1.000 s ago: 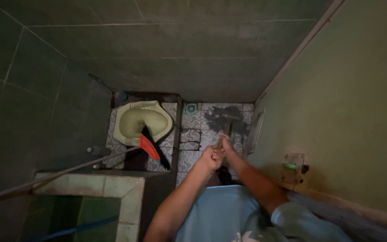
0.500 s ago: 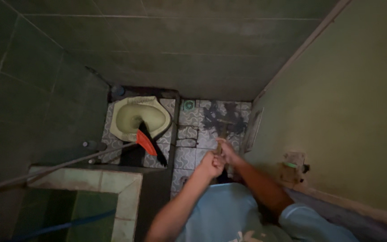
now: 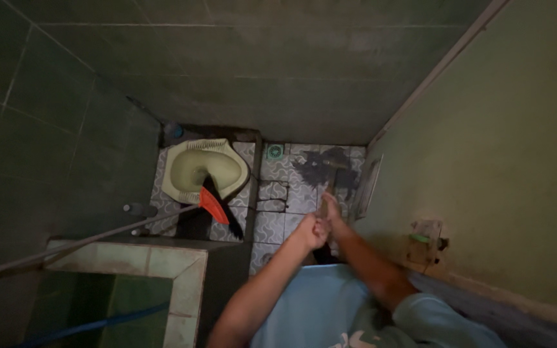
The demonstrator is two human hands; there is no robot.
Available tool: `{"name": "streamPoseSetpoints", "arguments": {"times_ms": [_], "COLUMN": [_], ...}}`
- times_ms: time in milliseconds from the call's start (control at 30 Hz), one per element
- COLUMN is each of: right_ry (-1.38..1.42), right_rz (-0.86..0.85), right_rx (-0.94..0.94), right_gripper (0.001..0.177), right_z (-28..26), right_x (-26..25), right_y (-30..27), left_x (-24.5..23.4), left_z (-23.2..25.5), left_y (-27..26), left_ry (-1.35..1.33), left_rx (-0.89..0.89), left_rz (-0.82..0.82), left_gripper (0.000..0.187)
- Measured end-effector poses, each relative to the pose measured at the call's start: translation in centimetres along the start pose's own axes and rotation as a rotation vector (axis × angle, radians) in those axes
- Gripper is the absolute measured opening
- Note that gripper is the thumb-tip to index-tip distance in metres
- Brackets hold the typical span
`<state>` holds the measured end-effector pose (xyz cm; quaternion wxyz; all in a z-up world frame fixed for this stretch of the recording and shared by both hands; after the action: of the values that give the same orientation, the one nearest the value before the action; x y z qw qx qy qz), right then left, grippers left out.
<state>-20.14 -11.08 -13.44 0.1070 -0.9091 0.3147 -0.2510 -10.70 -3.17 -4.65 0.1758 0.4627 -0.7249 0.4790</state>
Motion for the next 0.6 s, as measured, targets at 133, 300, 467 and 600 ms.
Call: {"name": "streamPoseSetpoints", "arguments": {"times_ms": [133, 300, 467, 600], "right_ry": [-0.058, -0.089, -0.043, -0.142], "right_rz": [-0.021, -0.132, -0.155, -0.028], "right_rx": [0.268, 0.332, 0.286, 0.434], "right_gripper": [0.022, 0.024, 0.027, 0.02], "right_z": [1.8, 0.3, -1.0, -1.2], "right_x": [-0.7, 0.2, 0.7, 1.2], "right_y": [0.2, -2.3, -5.6, -6.3], "left_x": [1.1, -0.8, -1.8, -0.8], "left_z": [1.2, -0.4, -1.8, -1.4], "left_y": [0.1, -0.6, -1.5, -1.6], "left_ry": [0.11, 0.178, 0.067, -0.017], "left_rx": [0.121, 0.118, 0.077, 0.021], "left_rz": [-0.057, 0.0, -0.063, -0.082], "left_gripper": [0.029, 0.031, 0.031, 0.034]}}
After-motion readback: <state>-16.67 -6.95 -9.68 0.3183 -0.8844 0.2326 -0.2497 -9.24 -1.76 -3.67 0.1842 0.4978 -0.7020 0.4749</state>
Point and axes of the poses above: each hand's wrist, its own y-axis towards the middle knuckle, its own x-axis out of the palm, z = x × y, the point moved 8 cm from there along y, towards the middle knuckle, and after that the axes turned 8 degrees about -x, right-handed, at the moved point
